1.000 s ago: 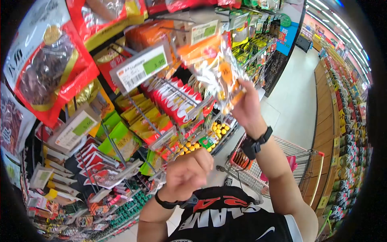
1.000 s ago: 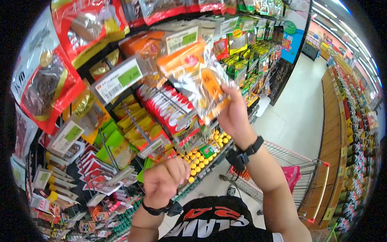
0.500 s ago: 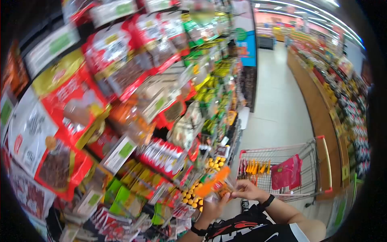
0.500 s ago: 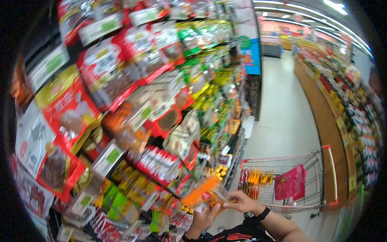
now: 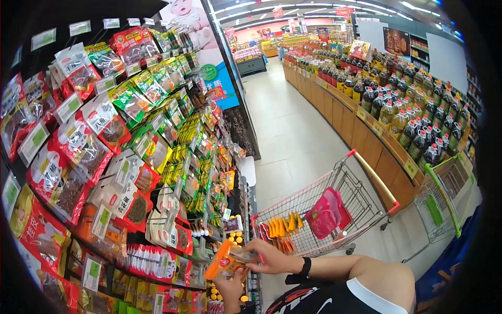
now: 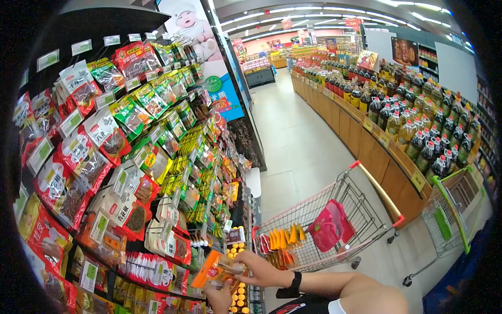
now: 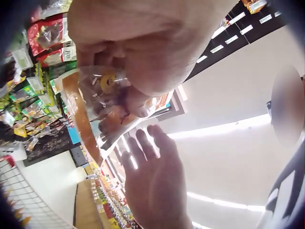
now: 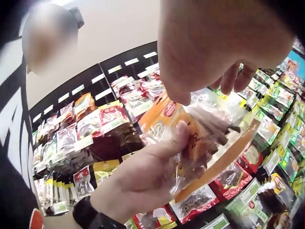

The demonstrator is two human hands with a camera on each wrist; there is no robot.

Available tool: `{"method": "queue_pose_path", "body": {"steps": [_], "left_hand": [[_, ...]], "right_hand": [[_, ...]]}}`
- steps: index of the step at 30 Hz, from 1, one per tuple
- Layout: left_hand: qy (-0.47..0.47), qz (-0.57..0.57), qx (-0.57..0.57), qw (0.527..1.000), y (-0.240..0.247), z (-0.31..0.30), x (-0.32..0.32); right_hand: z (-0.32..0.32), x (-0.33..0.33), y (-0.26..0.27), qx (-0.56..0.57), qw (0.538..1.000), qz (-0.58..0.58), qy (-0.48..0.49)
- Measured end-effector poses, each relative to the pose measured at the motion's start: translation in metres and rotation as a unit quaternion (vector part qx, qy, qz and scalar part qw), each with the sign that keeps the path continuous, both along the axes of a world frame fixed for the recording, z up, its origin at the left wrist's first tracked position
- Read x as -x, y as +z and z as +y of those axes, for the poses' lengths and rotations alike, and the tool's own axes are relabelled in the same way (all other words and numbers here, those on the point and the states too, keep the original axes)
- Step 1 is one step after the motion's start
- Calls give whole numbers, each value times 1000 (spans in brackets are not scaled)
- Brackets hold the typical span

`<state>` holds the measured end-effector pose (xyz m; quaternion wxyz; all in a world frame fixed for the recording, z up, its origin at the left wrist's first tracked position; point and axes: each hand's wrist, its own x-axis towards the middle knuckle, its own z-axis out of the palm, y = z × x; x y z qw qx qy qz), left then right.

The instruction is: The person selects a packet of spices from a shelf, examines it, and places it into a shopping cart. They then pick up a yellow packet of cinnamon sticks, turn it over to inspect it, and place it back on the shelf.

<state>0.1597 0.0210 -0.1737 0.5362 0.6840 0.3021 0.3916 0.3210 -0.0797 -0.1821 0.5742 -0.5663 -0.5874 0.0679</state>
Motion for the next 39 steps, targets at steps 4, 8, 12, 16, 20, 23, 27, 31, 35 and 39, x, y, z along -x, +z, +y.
{"method": "queue_pose_path", "body": {"steps": [4,8,12,16,20,23,27,31,35,39], "left_hand": [[-2,87,-83,993,-23,-13,-16],[-9,108,-149,983,-30,-33,-46],[18,110,-144,983,-22,-63,-70],[-40,224,-161,960,-24,-92,-88],[-124,141,-235,954,-3,-115,-129],[-132,120,-240,954,-15,-131,-150],[-98,123,-205,966,-22,-142,-172],[-95,39,-107,989,-18,-144,-196],[-261,53,73,961,-46,-144,-204],[-301,73,25,951,-54,-154,-228]], "right_hand": [[-15,-5,1,31,997,-20,62],[-37,-34,-5,69,995,0,78],[-63,-61,-10,52,994,18,99],[-86,-87,-11,82,986,36,138],[-110,-126,-19,85,984,33,152],[-125,-154,-23,61,991,-6,121],[-152,-181,-45,203,949,215,109],[-180,-201,-66,143,944,248,162],[-200,-215,-66,140,910,332,205],[-213,-226,-60,141,936,306,106]]}}
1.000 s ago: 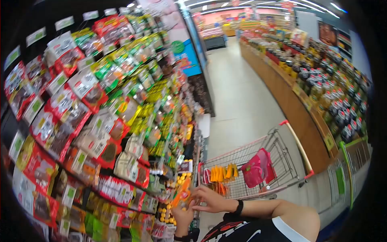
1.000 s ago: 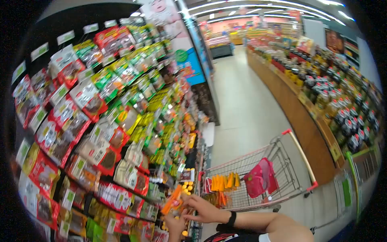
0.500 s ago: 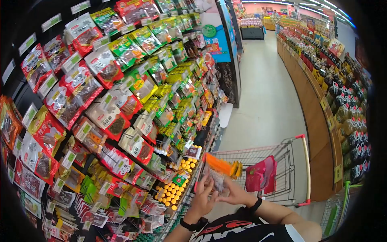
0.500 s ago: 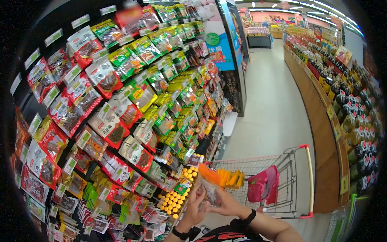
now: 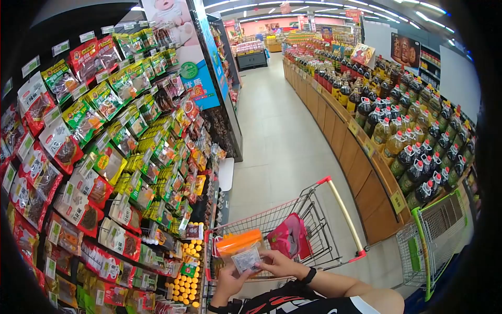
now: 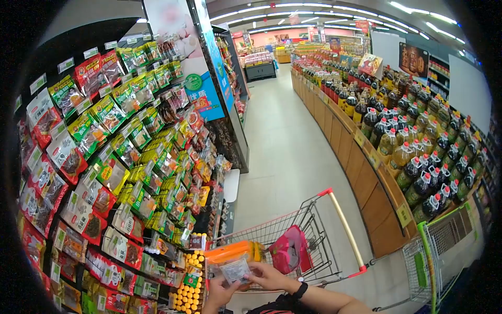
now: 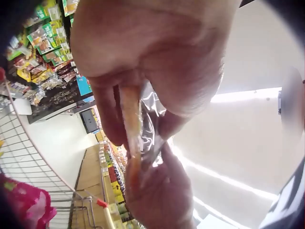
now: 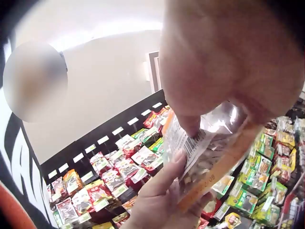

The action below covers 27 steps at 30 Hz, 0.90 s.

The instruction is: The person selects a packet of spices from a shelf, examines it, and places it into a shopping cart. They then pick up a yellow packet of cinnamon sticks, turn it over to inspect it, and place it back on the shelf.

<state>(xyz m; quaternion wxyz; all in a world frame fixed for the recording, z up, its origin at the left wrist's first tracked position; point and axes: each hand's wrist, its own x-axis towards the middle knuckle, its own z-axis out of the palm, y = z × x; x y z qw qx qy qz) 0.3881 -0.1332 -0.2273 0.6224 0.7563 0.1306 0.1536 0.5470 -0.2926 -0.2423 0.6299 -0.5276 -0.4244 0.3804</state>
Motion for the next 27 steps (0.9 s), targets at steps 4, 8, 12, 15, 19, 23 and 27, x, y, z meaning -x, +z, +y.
{"method": "queue_pose_path", "body": {"steps": [4,8,12,15,19,23,27], "left_hand": [[37,4,-93,995,14,-8,-26],[85,9,-171,982,-2,-6,-39],[83,2,-236,968,4,-9,-45],[38,-19,-275,960,23,-16,-41],[-32,-97,-279,955,22,-4,-23],[73,-76,-210,972,6,32,7],[147,-60,-143,977,2,67,33]], "right_hand": [[-12,-1,16,26,979,-104,-172],[-17,0,0,39,929,-200,-308],[-19,5,17,12,963,-167,-210],[-1,25,29,-38,970,-132,-200],[24,17,-25,-10,993,-8,-118],[49,22,-24,55,990,-82,-101],[72,48,31,108,985,-128,-40]]}}
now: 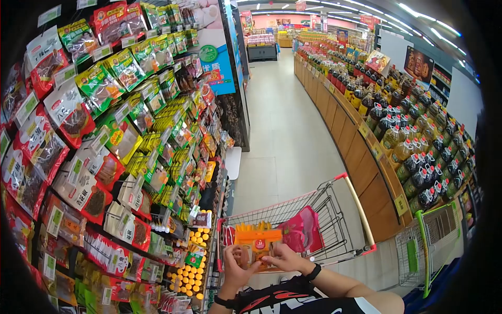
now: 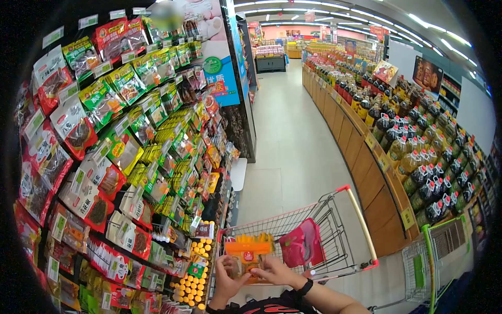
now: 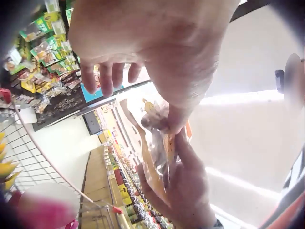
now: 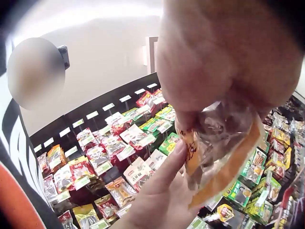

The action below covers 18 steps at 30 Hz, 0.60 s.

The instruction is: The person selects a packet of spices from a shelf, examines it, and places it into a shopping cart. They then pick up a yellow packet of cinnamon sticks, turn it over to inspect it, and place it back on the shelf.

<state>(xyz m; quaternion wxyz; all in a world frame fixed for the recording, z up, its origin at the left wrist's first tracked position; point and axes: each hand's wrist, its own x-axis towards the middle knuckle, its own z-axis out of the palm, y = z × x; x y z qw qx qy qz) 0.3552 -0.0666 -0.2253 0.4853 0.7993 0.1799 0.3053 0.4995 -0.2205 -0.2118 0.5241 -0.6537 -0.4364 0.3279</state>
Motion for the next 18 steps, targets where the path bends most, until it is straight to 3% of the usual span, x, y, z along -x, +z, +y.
{"method": "queue_pose_path", "body": {"steps": [2,3,4,7,10,13,15,16,17,18], "left_hand": [[-79,84,111,987,-5,24,21],[-123,172,61,976,-3,35,29],[-119,135,99,979,-12,42,34],[-112,74,162,978,-32,57,45],[-65,88,84,990,-17,73,53],[-43,125,68,989,-33,90,58],[-81,79,22,993,-30,98,55],[-98,51,1,994,-29,101,53],[-110,41,-4,993,-37,103,51],[-125,29,-34,991,-44,106,46]], "right_hand": [[17,14,-1,-52,998,41,-1],[27,20,-19,-73,996,43,0],[38,23,-31,-94,995,44,0],[55,21,-35,65,984,-168,-4],[77,30,-40,6,990,-125,-65],[87,45,-44,87,964,-168,-186],[83,48,-51,62,990,83,-92],[79,46,-57,42,977,205,-44],[64,50,-77,6,924,381,33],[63,60,-79,-21,917,399,18]]}}
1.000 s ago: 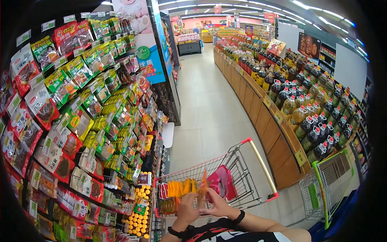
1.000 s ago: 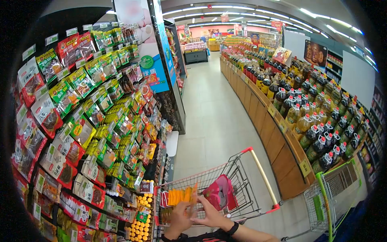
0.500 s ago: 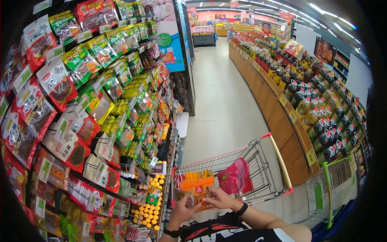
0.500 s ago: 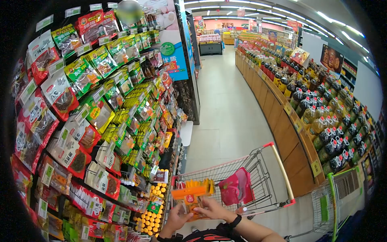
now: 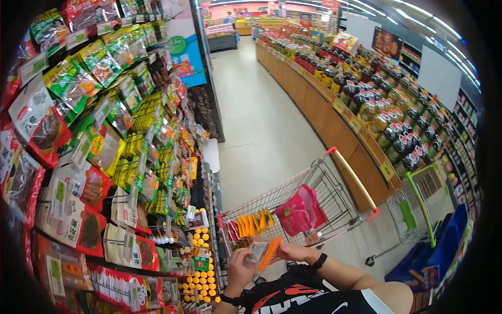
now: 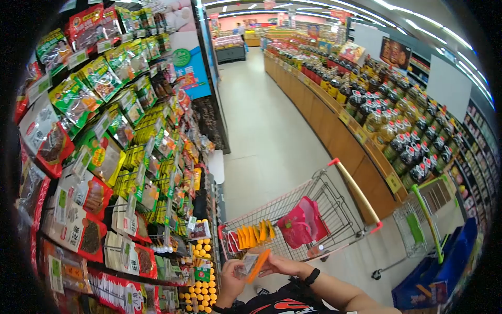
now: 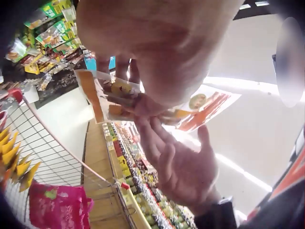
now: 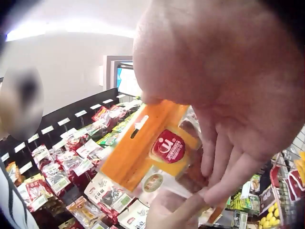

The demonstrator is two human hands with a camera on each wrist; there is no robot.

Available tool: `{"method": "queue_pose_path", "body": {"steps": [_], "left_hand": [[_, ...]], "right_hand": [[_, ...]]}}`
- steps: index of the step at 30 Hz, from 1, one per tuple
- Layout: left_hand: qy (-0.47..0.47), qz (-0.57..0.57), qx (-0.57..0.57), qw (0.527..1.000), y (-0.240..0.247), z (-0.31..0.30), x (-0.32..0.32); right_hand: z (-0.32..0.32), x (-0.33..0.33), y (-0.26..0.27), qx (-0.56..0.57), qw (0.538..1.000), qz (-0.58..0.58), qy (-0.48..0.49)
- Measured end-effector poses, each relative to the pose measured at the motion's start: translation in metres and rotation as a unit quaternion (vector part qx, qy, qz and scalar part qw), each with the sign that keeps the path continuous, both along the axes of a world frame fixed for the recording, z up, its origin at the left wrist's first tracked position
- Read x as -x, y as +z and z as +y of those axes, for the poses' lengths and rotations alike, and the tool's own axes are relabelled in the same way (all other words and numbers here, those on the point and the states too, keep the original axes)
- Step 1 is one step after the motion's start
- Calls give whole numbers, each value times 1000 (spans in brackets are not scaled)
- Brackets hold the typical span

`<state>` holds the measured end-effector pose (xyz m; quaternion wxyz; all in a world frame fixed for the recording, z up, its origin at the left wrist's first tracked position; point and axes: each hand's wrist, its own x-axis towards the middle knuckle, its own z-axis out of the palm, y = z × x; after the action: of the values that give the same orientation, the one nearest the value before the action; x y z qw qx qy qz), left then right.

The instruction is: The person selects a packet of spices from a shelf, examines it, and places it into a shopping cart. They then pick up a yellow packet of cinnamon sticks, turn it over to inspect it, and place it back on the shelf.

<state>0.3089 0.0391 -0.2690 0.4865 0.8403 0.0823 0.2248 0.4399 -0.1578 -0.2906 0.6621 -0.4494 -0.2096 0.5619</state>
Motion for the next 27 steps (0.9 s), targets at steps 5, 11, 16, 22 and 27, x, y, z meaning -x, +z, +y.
{"method": "queue_pose_path", "body": {"steps": [5,11,16,22,27], "left_hand": [[-86,-25,-92,992,-9,-3,-15],[-210,57,-125,968,-19,3,-37],[-312,177,-148,922,-58,11,-28],[-314,275,-126,900,-95,2,10],[-217,377,-78,897,-74,-14,11]], "right_hand": [[-15,19,3,41,989,96,-106],[-22,6,-21,158,974,-133,-98],[-29,-22,-75,229,870,-426,-95],[-40,-65,-162,334,772,-540,40],[-40,-99,-255,426,791,-437,55]]}}
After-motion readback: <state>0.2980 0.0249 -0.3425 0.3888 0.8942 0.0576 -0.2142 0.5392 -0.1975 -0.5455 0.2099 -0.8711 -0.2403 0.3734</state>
